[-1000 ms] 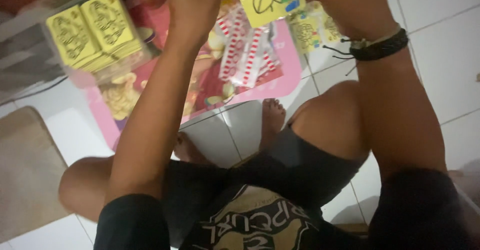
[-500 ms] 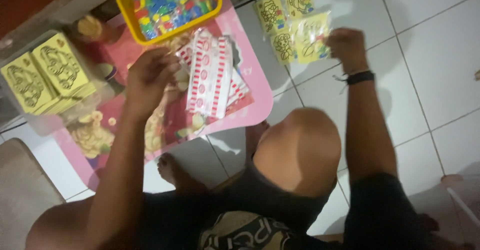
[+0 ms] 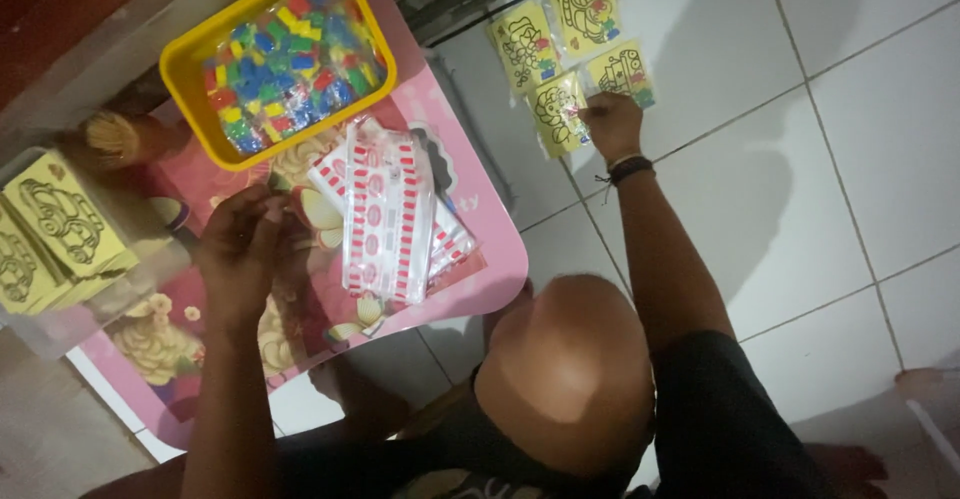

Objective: The person sits on the floor and packs small yellow cards with cartoon drawings into clear plastic bags. They pick up a card, place it inside a bag, and then set the filled bag aside on the floor.

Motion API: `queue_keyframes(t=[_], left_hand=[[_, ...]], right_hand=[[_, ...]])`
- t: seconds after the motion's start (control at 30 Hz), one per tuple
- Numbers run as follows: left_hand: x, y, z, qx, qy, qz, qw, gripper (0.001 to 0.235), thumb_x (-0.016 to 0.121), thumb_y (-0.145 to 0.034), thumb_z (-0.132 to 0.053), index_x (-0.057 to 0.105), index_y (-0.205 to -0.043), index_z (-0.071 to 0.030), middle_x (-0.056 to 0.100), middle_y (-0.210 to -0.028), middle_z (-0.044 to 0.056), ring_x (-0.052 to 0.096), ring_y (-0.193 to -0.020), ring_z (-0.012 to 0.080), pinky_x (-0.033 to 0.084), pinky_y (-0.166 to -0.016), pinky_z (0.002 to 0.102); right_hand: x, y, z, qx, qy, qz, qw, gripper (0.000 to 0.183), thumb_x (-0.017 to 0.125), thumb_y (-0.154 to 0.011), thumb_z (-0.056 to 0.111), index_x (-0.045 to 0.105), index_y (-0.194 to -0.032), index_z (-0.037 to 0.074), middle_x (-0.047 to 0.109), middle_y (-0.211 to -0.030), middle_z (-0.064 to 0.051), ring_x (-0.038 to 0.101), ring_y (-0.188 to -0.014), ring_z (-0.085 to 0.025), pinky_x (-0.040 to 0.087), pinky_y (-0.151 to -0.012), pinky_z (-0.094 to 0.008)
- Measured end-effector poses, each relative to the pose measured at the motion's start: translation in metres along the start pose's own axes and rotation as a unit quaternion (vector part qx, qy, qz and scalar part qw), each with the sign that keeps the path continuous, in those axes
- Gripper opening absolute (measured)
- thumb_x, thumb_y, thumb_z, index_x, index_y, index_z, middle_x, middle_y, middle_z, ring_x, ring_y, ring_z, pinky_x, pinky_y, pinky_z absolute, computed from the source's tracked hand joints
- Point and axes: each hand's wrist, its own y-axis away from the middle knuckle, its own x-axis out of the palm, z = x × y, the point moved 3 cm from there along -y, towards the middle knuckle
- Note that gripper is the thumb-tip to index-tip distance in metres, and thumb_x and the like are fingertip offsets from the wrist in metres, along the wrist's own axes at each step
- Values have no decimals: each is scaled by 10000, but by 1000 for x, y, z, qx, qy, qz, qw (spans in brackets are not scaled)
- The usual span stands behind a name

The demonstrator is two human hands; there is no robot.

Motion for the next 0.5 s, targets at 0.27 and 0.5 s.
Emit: queue_keyframes(t=[0.27, 0.5], left_hand=[[7, -1, -7, -27, 6, -27, 999, 310, 608, -1060, 102, 563, -1367, 86, 637, -1104, 181, 641, -1096, 271, 521, -1052, 461], [13, -2, -10, -42, 9, -39, 998, 327, 582, -1057, 113, 551, -1381, 87, 614, -1094, 162, 628, -1071, 246, 542, -1008, 433]], right_hand=[[0, 14, 25, 6, 16, -53, 998, 151, 763, -926, 207, 777, -983, 68, 736, -912, -128, 724, -931, -389, 553, -846, -490], [-21, 31, 64, -94, 104, -123, 982, 157, 772, -874, 64, 695, -996, 0, 685, -963, -174, 654, -1020, -368, 484, -944, -448]])
